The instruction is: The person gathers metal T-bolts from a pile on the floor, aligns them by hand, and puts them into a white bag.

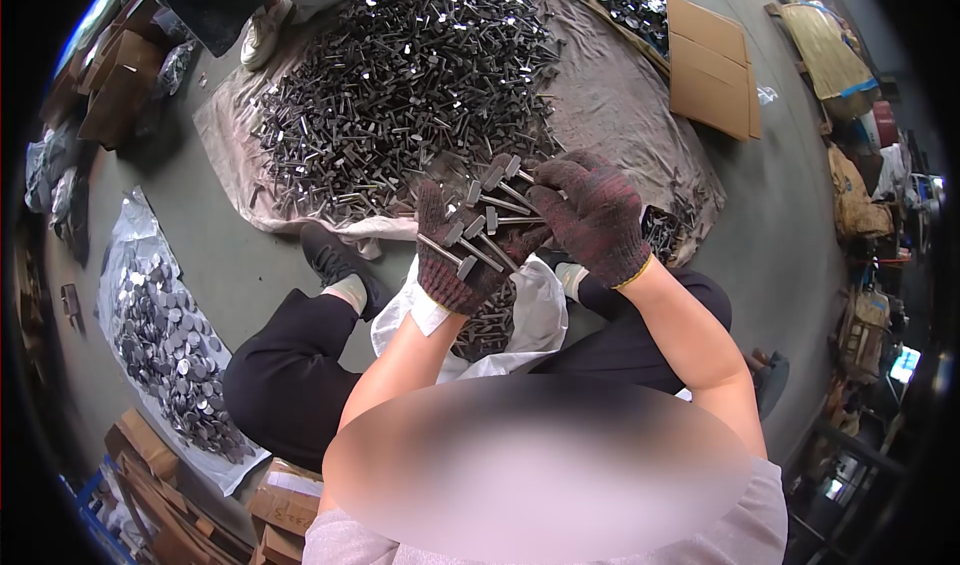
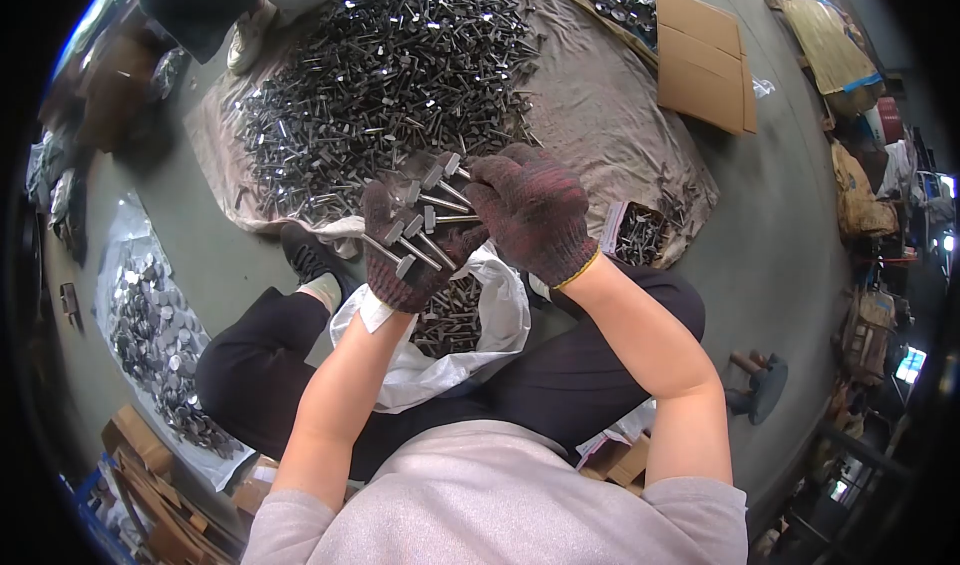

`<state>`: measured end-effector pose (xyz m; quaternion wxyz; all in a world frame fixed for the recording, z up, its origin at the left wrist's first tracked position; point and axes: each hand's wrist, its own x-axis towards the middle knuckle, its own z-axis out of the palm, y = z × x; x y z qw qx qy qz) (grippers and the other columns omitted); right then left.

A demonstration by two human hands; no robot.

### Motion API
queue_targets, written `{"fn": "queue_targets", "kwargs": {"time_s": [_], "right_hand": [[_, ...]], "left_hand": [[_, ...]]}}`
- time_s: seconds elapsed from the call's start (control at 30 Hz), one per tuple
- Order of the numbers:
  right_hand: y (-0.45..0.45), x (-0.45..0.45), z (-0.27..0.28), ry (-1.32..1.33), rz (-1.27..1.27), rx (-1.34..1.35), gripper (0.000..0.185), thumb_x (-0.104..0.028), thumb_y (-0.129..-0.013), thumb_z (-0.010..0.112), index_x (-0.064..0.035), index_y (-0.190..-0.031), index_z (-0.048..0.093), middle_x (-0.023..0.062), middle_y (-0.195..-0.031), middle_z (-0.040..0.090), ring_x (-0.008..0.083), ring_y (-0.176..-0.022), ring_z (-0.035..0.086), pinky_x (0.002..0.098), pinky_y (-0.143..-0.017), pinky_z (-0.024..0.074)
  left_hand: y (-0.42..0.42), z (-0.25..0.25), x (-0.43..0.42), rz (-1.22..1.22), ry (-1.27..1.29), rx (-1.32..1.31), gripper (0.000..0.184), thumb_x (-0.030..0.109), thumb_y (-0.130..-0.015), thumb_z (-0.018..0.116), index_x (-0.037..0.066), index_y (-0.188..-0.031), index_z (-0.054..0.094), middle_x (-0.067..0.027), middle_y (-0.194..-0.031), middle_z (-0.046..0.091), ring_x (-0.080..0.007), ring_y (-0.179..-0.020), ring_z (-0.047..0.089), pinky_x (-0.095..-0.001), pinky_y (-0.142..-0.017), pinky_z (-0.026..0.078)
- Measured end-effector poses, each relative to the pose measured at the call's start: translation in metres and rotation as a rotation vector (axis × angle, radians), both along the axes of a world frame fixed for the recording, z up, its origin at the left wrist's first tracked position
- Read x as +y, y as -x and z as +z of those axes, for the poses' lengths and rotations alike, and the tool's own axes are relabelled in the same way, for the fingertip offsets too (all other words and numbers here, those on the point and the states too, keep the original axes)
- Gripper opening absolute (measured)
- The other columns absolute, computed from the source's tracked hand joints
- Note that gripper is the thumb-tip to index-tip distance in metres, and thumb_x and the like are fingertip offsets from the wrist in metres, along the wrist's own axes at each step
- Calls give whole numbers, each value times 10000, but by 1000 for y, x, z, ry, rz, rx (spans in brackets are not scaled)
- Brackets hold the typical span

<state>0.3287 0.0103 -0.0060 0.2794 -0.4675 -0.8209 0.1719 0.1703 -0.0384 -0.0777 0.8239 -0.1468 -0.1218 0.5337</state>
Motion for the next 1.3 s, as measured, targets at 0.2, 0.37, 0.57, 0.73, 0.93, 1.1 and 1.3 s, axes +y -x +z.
{"fn": "queue_targets", "kwargs": {"time_s": [0.2,0.37,0.57,0.73,0.93,1.1,1.3], "right_hand": [[4,-1,6,33,-4,-107,241,-129,-784,710,-66,-1017,704,150,-887,683,338,-793,671,372,-672,527],[5,-3,5,146,-38,-48,227,-143,-817,680,-57,-1027,693,160,-905,692,331,-817,680,374,-699,533],[3,-4,6,239,-124,7,195,-136,-864,654,-47,-1031,700,155,-920,701,248,-818,695,339,-746,536],[-3,5,3,133,-199,-13,185,-172,-852,656,-100,-1017,699,140,-925,694,330,-829,682,392,-723,535],[-10,11,-13,57,-180,33,293,-212,-871,633,-77,-1130,655,161,-1111,666,348,-994,650,415,-844,520],[4,14,-22,-60,-207,-161,496,-348,-923,589,2,-1272,554,250,-1259,582,406,-1149,582,441,-957,475],[64,6,-9,-15,-210,-184,602,-449,-921,563,39,-1269,509,284,-1281,542,467,-1119,561,499,-954,470]], "left_hand": [[1,0,2,-2,60,182,972,742,-822,553,33,-1458,361,-197,-1487,395,-366,-1365,405,-578,-1158,291],[-2,-10,7,86,-102,143,935,711,-844,551,39,-1462,352,-182,-1482,404,-355,-1368,399,-569,-1167,275],[0,-12,3,41,-13,192,858,659,-894,520,37,-1459,351,-200,-1464,426,-365,-1336,445,-543,-1152,330],[2,-6,6,44,-6,396,745,585,-925,542,33,-1405,405,-157,-1404,501,-293,-1310,485,-476,-1132,374],[3,-16,6,59,-13,239,761,584,-882,609,76,-1415,421,-149,-1407,498,-333,-1312,472,-528,-1130,351],[4,-21,8,73,32,256,833,629,-832,642,88,-1426,425,-173,-1422,484,-365,-1321,459,-558,-1131,336],[20,-29,15,123,103,260,779,664,-862,586,84,-1376,500,-156,-1293,595,-328,-1230,546,-512,-1088,396]]}}
